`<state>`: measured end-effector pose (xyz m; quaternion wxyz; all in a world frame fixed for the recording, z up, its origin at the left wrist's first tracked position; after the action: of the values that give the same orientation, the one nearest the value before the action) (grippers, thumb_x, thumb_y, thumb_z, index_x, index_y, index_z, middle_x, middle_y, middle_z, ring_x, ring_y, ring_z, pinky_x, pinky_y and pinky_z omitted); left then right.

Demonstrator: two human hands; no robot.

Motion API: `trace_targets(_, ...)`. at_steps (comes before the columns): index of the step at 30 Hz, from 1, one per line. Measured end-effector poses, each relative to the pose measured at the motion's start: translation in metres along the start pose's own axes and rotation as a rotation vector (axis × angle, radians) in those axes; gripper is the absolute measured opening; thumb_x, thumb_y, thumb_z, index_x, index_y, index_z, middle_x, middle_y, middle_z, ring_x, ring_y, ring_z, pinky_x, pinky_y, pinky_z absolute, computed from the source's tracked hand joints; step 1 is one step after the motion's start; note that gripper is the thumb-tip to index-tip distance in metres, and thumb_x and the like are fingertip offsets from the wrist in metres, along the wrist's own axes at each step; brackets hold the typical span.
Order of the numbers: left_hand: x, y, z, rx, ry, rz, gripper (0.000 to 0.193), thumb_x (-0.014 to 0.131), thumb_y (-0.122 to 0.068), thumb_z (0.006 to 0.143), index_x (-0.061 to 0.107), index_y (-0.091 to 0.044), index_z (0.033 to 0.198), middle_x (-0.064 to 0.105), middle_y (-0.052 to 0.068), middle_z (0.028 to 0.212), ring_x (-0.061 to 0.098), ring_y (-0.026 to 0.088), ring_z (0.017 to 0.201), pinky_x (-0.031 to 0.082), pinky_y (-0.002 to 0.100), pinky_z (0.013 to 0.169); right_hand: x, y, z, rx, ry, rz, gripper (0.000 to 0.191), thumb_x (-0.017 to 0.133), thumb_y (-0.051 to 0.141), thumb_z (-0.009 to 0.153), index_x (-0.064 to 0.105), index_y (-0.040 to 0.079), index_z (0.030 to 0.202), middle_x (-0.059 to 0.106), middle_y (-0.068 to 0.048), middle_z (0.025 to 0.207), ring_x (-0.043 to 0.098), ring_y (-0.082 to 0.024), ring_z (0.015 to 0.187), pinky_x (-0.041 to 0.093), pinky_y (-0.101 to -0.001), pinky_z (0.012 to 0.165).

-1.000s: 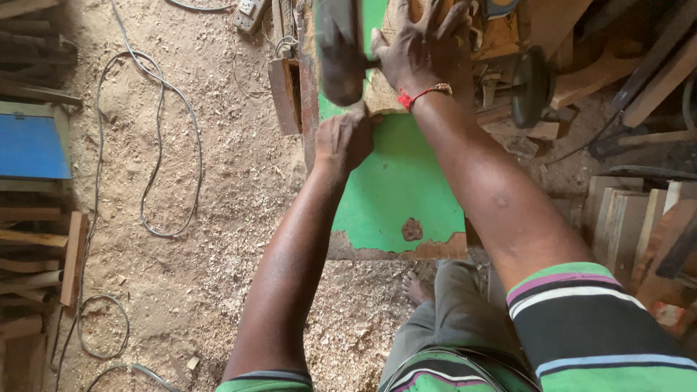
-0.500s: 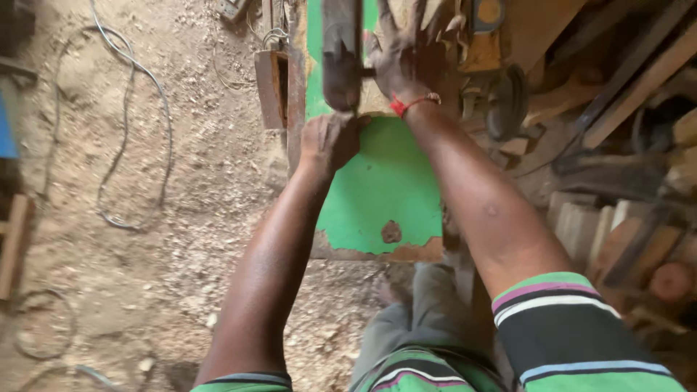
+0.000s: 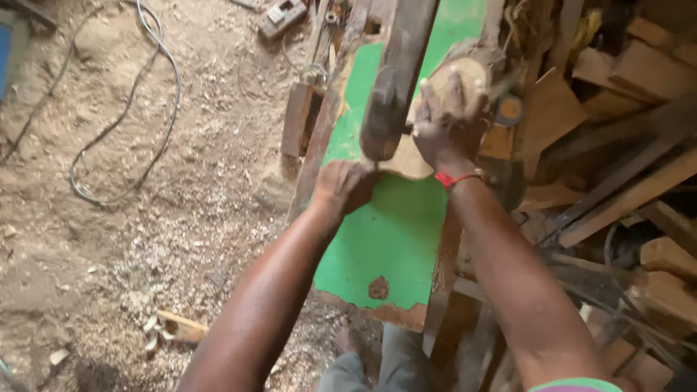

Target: The person uses a hand plane to shape a small piece of wood on a green workbench. They repeatedly push the plane along the wood to remove shavings and smooth the surface.

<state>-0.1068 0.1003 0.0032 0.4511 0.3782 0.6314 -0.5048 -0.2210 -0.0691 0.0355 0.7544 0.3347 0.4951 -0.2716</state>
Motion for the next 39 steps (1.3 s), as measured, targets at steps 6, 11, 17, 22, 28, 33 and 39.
trace_targets(6,-0.004,-0.004,-0.002,-0.053,-0.001,0.011,0.043,0.056,-0.046,0.1,0.077,-0.013,0.082,0.075,0.015,0.077,0.075,0.033,0.071,0.058,0.046,0.058,-0.007,0.009,-0.006,-0.028,-0.019,0.017,0.04,0.06,0.04,0.106,0.064,0.03,0.145,0.033,-0.016,0.164,0.023,-0.053,0.143,0.041,-0.0692,0.104)
trace_targets(11,-0.005,-0.007,-0.008,-0.056,-0.009,0.003,0.034,0.058,-0.039,0.098,0.078,-0.015,0.085,0.076,0.014,0.08,0.075,0.033,0.072,0.059,0.047,0.057,-0.014,0.015,-0.01,0.024,0.114,-0.041,0.052,0.06,0.053,0.1,0.059,0.035,0.149,0.023,-0.019,0.167,0.013,-0.053,0.147,0.035,-0.0701,0.109)
trace_targets(17,-0.005,-0.006,-0.01,-0.089,0.049,-0.007,0.027,0.056,-0.033,0.1,0.071,-0.011,0.096,0.076,0.014,0.081,0.076,0.032,0.073,0.059,0.047,0.06,-0.028,0.032,-0.009,0.06,0.195,0.011,0.08,0.064,0.074,0.083,0.054,0.032,0.15,0.013,-0.023,0.165,0.005,-0.057,0.143,0.029,-0.0687,0.11)
trace_targets(22,-0.015,-0.006,-0.015,-0.18,0.006,-0.141,0.036,0.057,-0.037,0.099,0.055,-0.005,0.116,0.075,0.018,0.083,0.074,0.037,0.076,0.058,0.05,0.062,-0.036,0.047,-0.014,0.155,0.263,0.02,0.067,0.065,0.059,0.087,0.056,0.034,0.148,0.014,-0.016,0.17,0.008,-0.05,0.15,0.028,-0.0713,0.113)
trace_targets(28,-0.027,0.008,-0.029,-0.346,0.103,-0.337,0.025,0.053,-0.025,0.096,0.056,-0.006,0.112,0.072,0.025,0.104,0.07,0.04,0.1,0.053,0.051,0.088,-0.035,0.048,-0.013,0.094,0.198,0.008,0.06,0.067,0.044,0.091,0.059,0.028,0.148,0.015,-0.018,0.17,0.008,-0.051,0.15,0.028,-0.0751,0.111)
trace_targets(33,-0.029,0.024,-0.037,-0.811,-0.404,-0.705,0.019,0.051,-0.022,0.092,0.059,-0.01,0.104,0.073,0.018,0.099,0.07,0.036,0.096,0.052,0.052,0.086,-0.016,0.03,-0.011,0.122,0.231,-0.012,0.052,0.065,0.046,0.097,0.059,0.024,0.143,0.011,-0.017,0.169,0.005,-0.053,0.149,0.034,-0.0726,0.107)
trace_targets(39,-0.013,-0.001,0.01,-0.919,-0.651,-0.42,0.014,0.052,-0.021,0.093,0.058,-0.011,0.1,0.068,0.008,0.102,0.06,0.034,0.103,0.048,0.052,0.089,-0.003,0.021,-0.007,0.066,0.173,-0.126,0.05,0.057,0.029,0.094,0.066,0.028,0.143,0.012,-0.015,0.174,0.008,-0.053,0.153,0.035,-0.0711,0.112)
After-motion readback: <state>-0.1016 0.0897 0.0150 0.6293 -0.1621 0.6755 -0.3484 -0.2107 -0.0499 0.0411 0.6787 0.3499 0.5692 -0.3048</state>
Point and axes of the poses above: each hand's wrist, its own z-axis towards the middle knuckle, its own x-axis out of the palm, y = z × x, the point moved 3 cm from there along z, towards the middle knuckle
